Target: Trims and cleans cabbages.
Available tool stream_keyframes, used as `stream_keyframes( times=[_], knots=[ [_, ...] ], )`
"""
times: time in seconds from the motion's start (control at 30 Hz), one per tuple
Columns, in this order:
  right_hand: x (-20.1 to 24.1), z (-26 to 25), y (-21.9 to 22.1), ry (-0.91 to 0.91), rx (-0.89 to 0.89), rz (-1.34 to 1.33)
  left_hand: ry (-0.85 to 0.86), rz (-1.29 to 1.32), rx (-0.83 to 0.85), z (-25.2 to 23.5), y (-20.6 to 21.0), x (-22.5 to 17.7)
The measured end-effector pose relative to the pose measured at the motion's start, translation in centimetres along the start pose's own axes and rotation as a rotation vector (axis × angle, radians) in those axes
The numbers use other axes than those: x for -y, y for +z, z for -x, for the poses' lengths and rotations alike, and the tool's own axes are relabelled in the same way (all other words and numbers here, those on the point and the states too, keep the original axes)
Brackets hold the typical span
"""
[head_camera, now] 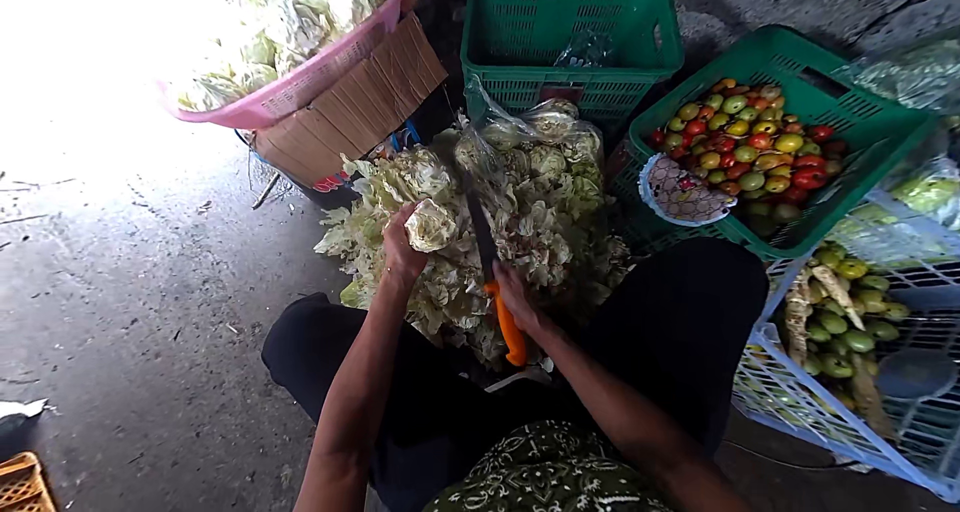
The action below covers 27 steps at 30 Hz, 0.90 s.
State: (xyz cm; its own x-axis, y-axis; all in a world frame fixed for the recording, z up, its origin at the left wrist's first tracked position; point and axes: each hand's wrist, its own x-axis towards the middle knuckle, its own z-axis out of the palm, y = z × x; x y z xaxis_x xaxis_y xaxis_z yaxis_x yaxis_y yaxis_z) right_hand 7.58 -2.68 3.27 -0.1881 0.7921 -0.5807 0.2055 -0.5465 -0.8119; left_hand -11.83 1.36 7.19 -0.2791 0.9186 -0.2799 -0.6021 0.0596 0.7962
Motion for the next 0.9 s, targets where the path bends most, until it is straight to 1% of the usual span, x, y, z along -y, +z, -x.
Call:
stream_keyframes(
  times=[0.07,0.17,0.2,0.27,0.4,0.5,0.67,0.8,0.9],
  knots=[
    [2.6,-0.3,-0.5,-0.126,-0.059,0.169,-0.005,-0.056,0.054,0.2,0.0,-0.1],
    [6.1,-0.8,-0.9,-0.269,-0.125,0.497,0.012,-0.101,0.1,0.0,0.1,0.5],
    [6.8,-0.9,-0.8,-0.314,-0.14,0.595,0.01,-0.095,0.104,-0.2,0.2,0.6],
    [7.5,-1.0,-0.3,-0.37,-0.146,0.693,-0.007,-0.097,0.086,-0.1,0.5,0.6],
    [7.5,-1.0,0.6,-0.395,-0.189,0.752,-0.012,-0.167,0.094,0.5,0.6,0.1],
    [7.1,-1.4,0.9,-0.406,-0.165,0.734,0.02,-0.223,0.076,0.8,0.6,0.1],
    [6.8,-2.6,1.1,-0.403,-0.127,0.744,0.029,-0.229,-0.023,0.6,0.7,0.4],
    [6.6,-3.2,1.5,-0.384,-0.116,0.763,0.021,-0.217,-0.066,0.3,0.6,0.7],
    [6.2,-3.3,2.0,-0.38,-0.101,0.714,0.007,-0.184,-0.116,0.1,0.7,0.7]
  ],
)
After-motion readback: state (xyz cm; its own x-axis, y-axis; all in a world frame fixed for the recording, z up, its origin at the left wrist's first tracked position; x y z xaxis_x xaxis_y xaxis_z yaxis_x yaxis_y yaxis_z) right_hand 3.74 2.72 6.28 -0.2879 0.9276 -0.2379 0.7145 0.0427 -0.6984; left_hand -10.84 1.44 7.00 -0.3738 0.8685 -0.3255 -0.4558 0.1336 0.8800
